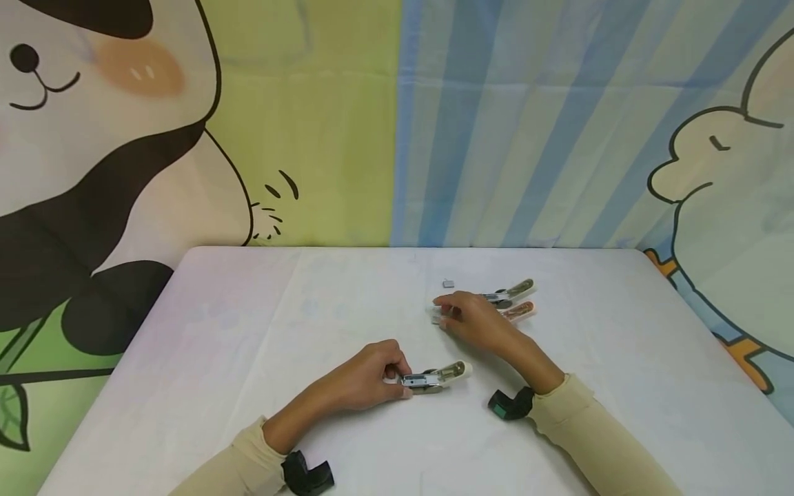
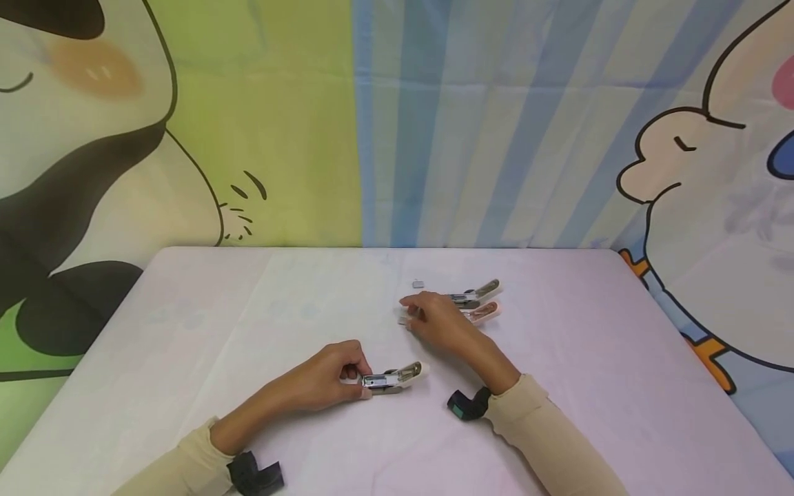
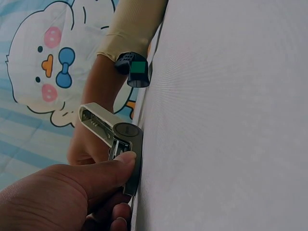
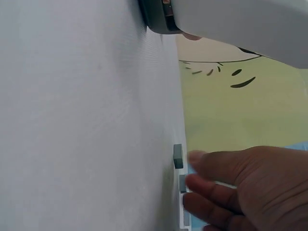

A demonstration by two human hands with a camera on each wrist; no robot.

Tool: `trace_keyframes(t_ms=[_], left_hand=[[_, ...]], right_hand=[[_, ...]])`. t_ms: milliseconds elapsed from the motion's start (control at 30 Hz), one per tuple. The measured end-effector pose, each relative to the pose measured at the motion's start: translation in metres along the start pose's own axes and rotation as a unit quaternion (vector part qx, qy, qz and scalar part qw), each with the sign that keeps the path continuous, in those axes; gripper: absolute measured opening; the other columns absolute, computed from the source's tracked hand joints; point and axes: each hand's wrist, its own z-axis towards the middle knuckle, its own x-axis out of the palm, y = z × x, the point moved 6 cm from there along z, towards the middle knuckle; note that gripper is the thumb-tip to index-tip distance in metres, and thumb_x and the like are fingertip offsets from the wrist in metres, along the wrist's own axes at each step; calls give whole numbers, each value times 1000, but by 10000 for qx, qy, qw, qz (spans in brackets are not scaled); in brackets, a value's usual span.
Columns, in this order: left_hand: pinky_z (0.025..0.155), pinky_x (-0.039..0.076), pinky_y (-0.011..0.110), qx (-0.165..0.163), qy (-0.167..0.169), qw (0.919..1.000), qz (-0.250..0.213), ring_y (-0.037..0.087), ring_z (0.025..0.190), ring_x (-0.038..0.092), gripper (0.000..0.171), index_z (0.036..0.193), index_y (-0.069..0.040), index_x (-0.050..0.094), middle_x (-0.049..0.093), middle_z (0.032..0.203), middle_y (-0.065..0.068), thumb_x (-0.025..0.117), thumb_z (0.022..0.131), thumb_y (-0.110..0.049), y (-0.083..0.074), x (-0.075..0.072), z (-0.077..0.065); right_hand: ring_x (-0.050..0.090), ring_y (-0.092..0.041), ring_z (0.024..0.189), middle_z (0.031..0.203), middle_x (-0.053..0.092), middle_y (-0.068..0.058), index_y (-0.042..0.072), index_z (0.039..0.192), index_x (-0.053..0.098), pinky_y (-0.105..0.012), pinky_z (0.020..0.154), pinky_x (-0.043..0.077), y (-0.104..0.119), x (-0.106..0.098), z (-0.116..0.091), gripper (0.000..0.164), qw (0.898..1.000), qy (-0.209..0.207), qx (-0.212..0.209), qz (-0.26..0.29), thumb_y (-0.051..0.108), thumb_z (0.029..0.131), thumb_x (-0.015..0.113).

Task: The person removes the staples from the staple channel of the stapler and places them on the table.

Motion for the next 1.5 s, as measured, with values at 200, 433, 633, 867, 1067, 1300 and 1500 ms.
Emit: trace_keyframes(t_ms=[200,433,633,867,1067,1300,1500], left_hand=[[66,44,24,-9,23,10000,-26,9,75,49,15,93,-16,68,55,85,-4,78,83,-14,0,0,-1],[66,44,24,12,6,10000,-43,10,75,50,15,93,-14,67,55,85,-3,78,82,-12,-1,-1,-1],[66,43,23,-40,19,10000,-64,9,75,49,15,91,-14,68,54,83,-4,79,81,-11,0,1,1],[65,43,23,-82,29,10000,-5,8,74,48,14,89,-15,69,52,82,-6,80,81,-12,-2,3,3],[66,43,23,-94,4,9999,43,9,74,48,14,90,-15,70,53,82,-5,80,81,-13,0,1,1],[67,45,22,39,-123,9999,87,7,75,49,16,94,-14,70,54,83,-6,80,82,-15,0,3,6],[68,44,20,280,-134,9988,372,6,77,51,17,98,-13,71,55,87,-9,78,84,-18,-9,17,33]], right_hand=[[61,-15,87,102,68,0,4,115,69,-42,75,50,14,-12,-11,24,9971,-291,-515,477,9,92,68],[58,-9,86,100,67,5,9,113,70,-35,75,49,38,-3,-27,27,9822,916,-879,1383,28,94,67],[60,-13,91,107,66,4,15,116,68,-32,77,50,44,-1,-41,43,9763,1591,-588,1347,44,85,74],[58,-6,93,103,64,12,19,110,70,-32,81,49,39,-5,-54,35,9788,1684,-673,956,42,85,74],[56,-3,85,98,62,14,18,108,71,-29,73,49,38,-9,-60,29,9862,1390,-726,531,38,87,73],[53,-4,80,97,61,13,15,107,71,-28,70,48,36,-14,-69,24,9922,992,-737,138,29,88,74],[52,-7,75,93,60,11,11,106,72,-27,63,48,17,-28,-84,22,9972,501,-552,90,19,86,76]])
